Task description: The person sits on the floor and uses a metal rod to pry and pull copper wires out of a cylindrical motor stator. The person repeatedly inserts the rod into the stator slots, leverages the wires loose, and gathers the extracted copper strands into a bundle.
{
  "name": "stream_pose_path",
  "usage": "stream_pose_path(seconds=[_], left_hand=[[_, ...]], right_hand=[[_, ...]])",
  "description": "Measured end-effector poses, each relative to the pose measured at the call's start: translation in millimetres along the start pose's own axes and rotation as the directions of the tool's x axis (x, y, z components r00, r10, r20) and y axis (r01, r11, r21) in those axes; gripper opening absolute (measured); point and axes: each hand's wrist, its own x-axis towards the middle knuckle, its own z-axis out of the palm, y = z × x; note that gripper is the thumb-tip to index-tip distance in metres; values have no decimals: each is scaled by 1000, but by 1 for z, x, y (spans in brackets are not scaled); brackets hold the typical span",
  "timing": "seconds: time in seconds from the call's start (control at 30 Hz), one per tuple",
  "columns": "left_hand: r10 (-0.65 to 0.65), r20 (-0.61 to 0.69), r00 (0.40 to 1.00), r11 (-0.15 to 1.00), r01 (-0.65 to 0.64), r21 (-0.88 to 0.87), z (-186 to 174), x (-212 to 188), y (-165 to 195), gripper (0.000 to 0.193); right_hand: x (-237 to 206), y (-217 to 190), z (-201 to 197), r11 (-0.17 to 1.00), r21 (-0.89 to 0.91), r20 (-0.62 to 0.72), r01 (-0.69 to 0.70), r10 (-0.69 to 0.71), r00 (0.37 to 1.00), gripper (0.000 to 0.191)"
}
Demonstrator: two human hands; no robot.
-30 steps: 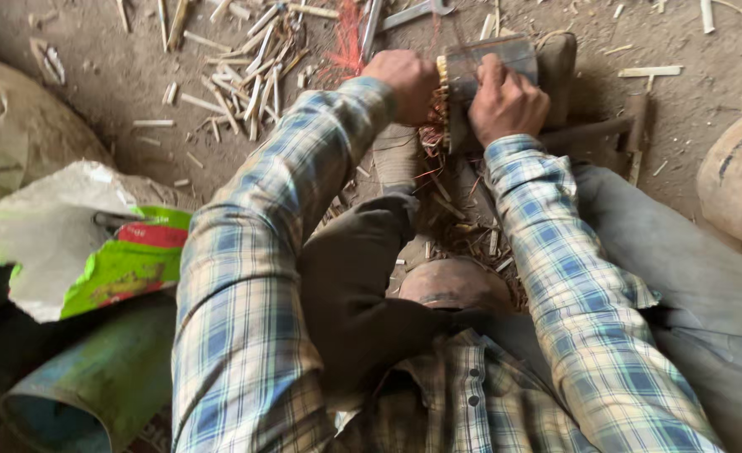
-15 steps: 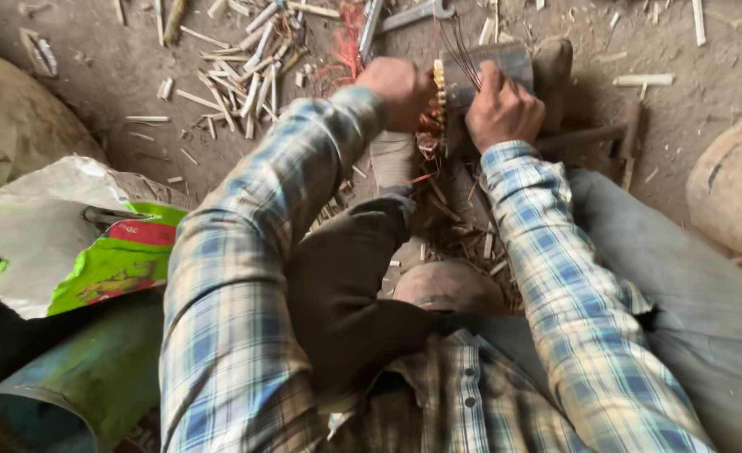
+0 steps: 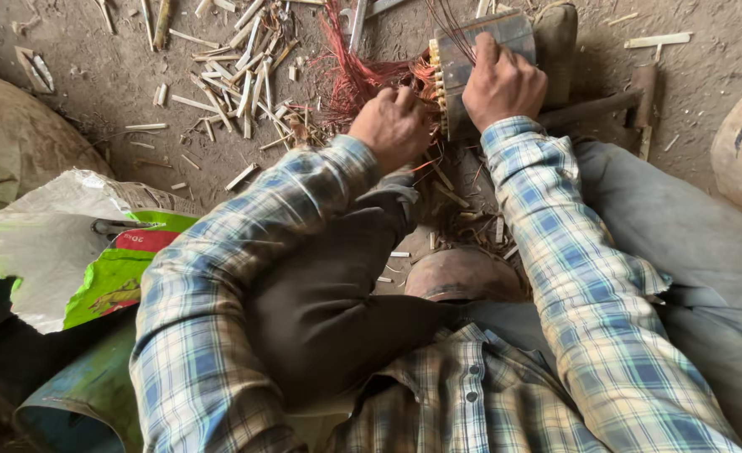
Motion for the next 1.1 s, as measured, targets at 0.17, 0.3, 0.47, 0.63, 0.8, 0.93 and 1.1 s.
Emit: stream_pose_path(seconds=[0.17, 0.3, 0.47, 0.63, 0.8, 0.93, 1.1], left_hand=[[-89, 317, 944, 980, 139, -139, -12, 24, 4, 15], [-162, 416, 895, 949, 257, -184, -16, 45, 1, 16], [-178, 449, 876, 928, 301, -220, -18, 59, 0, 17], [-121, 442, 889, 945, 239, -222, -28, 60, 3, 13], [-141, 438, 888, 926, 275, -258, -24, 55, 3, 9], [-107, 511, 853, 936, 260, -237, -14, 60, 7, 8], [-156, 416, 896, 978, 198, -59, -11, 65, 24, 10]], right_hand=[[-1, 0, 1, 1000, -18, 15, 2, -2, 1000, 5], [0, -2, -3, 999, -33, -10, 10, -10, 1000, 4], [3, -7, -10, 1000, -11, 2, -19, 19, 1000, 2], [4, -10, -14, 999, 24, -33, -25, 26, 999, 5], [4, -10, -15, 999, 45, -11, -28, 29, 1000, 4], [3, -11, -15, 1000, 5, -24, -25, 25, 999, 5], [3, -10, -14, 999, 28, -26, -26, 27, 999, 5]])
